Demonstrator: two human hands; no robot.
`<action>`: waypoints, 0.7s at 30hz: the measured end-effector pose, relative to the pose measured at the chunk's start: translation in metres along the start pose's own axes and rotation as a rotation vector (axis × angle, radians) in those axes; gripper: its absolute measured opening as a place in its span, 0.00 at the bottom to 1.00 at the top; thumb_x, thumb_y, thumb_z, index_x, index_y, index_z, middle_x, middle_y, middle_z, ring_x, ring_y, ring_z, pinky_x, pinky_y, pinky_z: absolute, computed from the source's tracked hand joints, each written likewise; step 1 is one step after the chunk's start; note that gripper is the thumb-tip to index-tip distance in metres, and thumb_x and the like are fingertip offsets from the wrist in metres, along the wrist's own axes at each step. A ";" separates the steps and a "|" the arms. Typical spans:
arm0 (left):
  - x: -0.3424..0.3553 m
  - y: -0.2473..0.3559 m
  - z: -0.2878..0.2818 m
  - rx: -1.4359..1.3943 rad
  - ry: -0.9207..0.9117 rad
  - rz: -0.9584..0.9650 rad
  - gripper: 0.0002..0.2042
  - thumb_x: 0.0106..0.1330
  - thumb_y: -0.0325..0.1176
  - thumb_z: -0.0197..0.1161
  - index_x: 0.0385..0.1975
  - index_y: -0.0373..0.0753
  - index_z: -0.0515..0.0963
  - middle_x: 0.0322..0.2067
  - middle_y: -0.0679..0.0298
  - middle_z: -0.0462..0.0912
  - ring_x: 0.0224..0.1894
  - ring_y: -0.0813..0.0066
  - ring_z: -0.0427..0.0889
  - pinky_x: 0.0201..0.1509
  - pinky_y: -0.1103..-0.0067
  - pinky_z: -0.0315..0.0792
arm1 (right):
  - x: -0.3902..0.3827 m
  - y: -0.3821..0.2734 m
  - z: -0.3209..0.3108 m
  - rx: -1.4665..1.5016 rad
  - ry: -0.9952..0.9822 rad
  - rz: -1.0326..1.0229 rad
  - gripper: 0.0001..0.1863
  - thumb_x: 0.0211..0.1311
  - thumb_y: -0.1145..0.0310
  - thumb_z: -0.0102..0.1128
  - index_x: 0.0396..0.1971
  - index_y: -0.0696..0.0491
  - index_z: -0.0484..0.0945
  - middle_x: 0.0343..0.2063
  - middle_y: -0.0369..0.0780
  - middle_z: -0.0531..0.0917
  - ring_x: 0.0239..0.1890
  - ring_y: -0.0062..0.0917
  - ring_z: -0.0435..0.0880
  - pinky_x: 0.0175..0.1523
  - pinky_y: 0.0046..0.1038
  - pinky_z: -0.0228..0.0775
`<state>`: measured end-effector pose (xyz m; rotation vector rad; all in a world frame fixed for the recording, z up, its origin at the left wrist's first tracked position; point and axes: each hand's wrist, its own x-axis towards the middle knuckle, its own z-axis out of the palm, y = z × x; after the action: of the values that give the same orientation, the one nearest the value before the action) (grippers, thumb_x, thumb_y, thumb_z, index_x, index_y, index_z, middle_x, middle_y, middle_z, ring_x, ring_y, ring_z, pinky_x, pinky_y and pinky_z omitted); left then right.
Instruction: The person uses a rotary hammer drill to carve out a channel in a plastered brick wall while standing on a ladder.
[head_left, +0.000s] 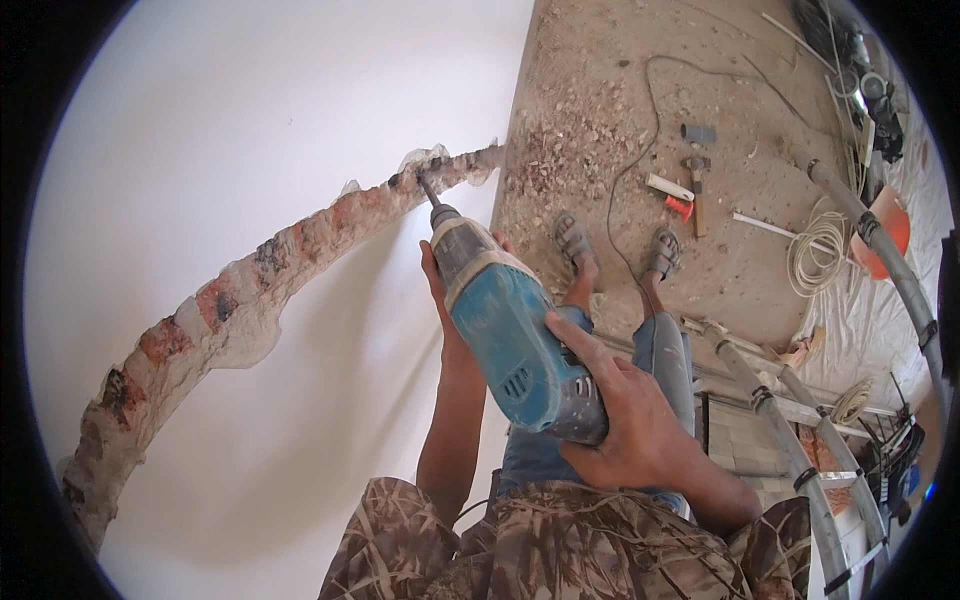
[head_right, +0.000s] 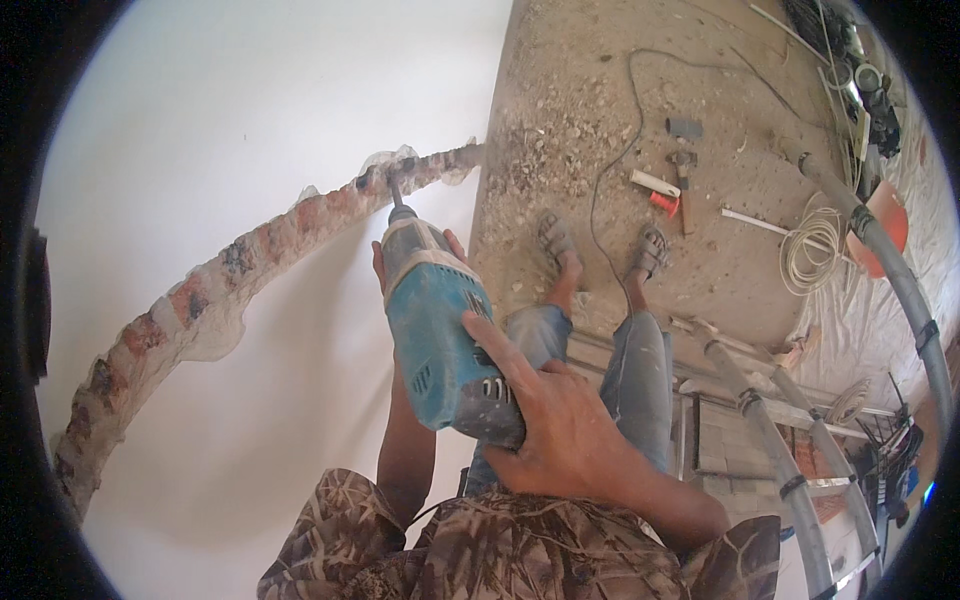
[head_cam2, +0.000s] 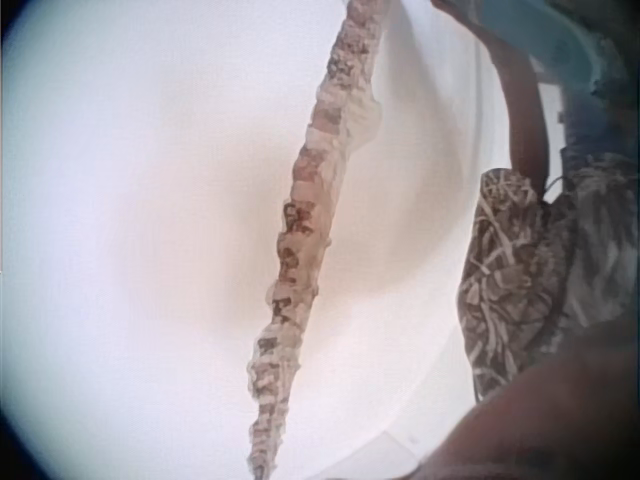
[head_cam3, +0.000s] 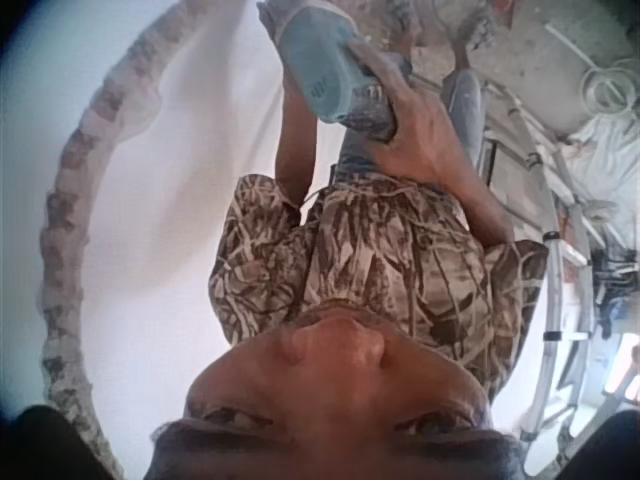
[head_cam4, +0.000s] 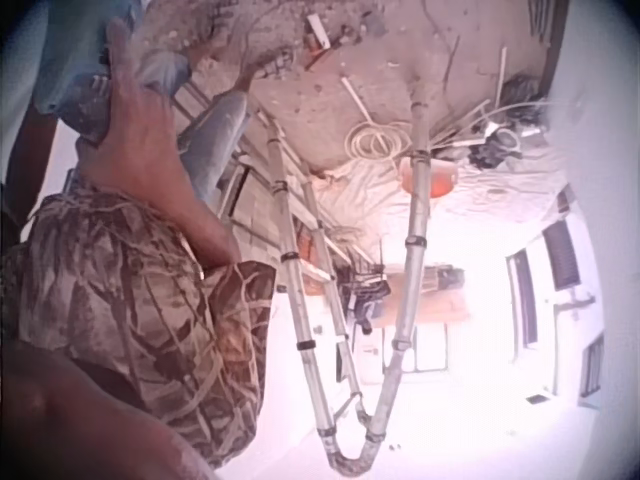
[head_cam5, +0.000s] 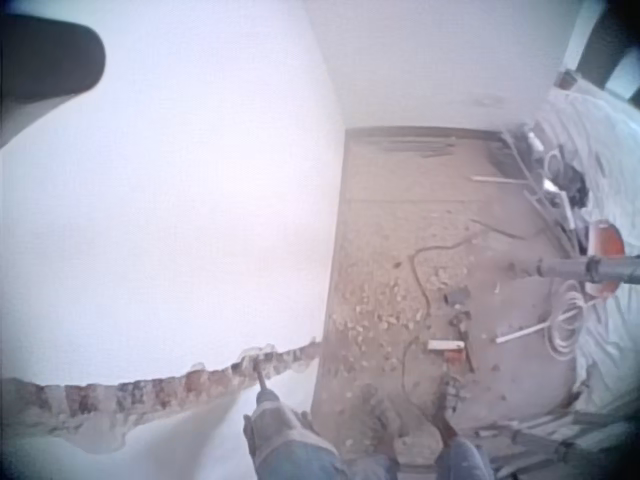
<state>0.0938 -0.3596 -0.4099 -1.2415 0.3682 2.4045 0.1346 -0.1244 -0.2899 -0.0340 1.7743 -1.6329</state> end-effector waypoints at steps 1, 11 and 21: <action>-0.001 0.004 0.004 -0.054 0.007 -0.017 0.36 0.64 0.73 0.54 0.48 0.40 0.76 0.48 0.57 0.80 0.49 0.62 0.82 0.49 0.64 0.82 | 0.006 -0.005 0.001 -0.018 -0.009 -0.006 0.57 0.44 0.71 0.67 0.77 0.50 0.46 0.36 0.54 0.83 0.39 0.56 0.82 0.53 0.47 0.72; -0.005 0.044 -0.005 -0.628 -0.019 -0.176 0.33 0.61 0.42 0.73 0.61 0.35 0.66 0.58 0.53 0.73 0.60 0.58 0.75 0.63 0.64 0.75 | 0.045 -0.066 0.026 -0.246 -0.162 -0.001 0.56 0.49 0.65 0.67 0.77 0.55 0.44 0.25 0.48 0.82 0.31 0.48 0.83 0.52 0.40 0.71; 0.006 -0.008 -0.030 -0.244 0.116 -0.033 0.37 0.56 0.62 0.73 0.56 0.40 0.71 0.54 0.56 0.76 0.57 0.62 0.78 0.56 0.63 0.78 | -0.020 0.012 0.031 -0.111 0.040 0.001 0.55 0.49 0.65 0.67 0.78 0.45 0.47 0.35 0.54 0.81 0.37 0.50 0.83 0.46 0.46 0.74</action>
<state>0.1160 -0.3634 -0.4327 -1.4839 0.0871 2.4103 0.1707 -0.1387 -0.2896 -0.0522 1.8938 -1.5430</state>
